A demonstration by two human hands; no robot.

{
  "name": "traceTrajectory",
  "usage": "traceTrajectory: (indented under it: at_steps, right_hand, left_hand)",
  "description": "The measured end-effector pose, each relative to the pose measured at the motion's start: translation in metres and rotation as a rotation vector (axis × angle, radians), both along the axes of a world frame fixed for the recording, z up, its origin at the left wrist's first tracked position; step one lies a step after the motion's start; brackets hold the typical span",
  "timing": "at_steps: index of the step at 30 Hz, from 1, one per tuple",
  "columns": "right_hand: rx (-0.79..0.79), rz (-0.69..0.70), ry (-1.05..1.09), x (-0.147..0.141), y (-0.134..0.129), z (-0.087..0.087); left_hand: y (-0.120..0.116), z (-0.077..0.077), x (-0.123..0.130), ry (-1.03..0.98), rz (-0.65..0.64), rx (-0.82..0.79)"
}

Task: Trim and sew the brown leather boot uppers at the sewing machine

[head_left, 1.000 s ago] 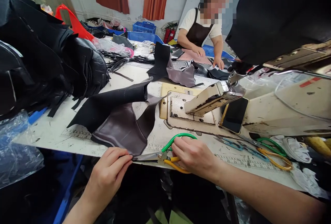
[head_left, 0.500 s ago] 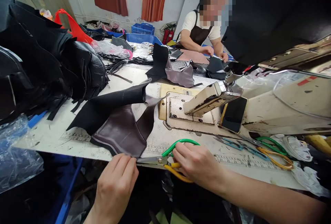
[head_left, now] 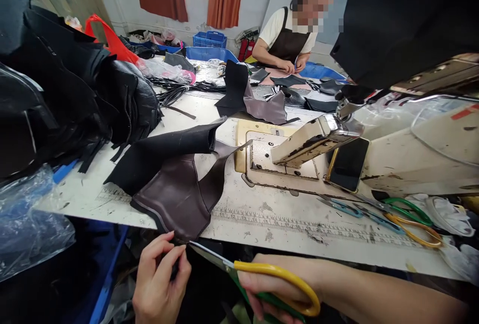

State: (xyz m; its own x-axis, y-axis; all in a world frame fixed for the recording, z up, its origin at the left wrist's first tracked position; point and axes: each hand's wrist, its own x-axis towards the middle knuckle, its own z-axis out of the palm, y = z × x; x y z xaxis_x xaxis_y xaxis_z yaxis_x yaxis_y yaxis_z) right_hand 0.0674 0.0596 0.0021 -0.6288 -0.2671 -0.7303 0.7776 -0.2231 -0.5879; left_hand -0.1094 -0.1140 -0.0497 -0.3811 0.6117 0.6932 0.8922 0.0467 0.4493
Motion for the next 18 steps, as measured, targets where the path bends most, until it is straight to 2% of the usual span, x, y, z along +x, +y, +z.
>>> traceTrajectory:
  at_steps: [2,6,14,18]
  right_hand:
    - [-0.109,0.048,-0.012,-0.003,0.008,-0.006]
    - [-0.083,0.076,0.028,-0.013,0.015,-0.007]
    - [-0.022,0.029,0.022,-0.015,0.003,-0.016]
    - [-0.123,0.013,-0.03,-0.018,-0.005,-0.025]
  left_hand:
    - [0.0,-0.002,0.0,-0.002,0.017,0.005]
    - [-0.001,-0.006,0.002,-0.034,0.038,0.011]
    - [-0.008,-0.012,0.007,-0.215,0.075,-0.01]
    - [-0.01,-0.014,0.009,-0.321,0.054,-0.016]
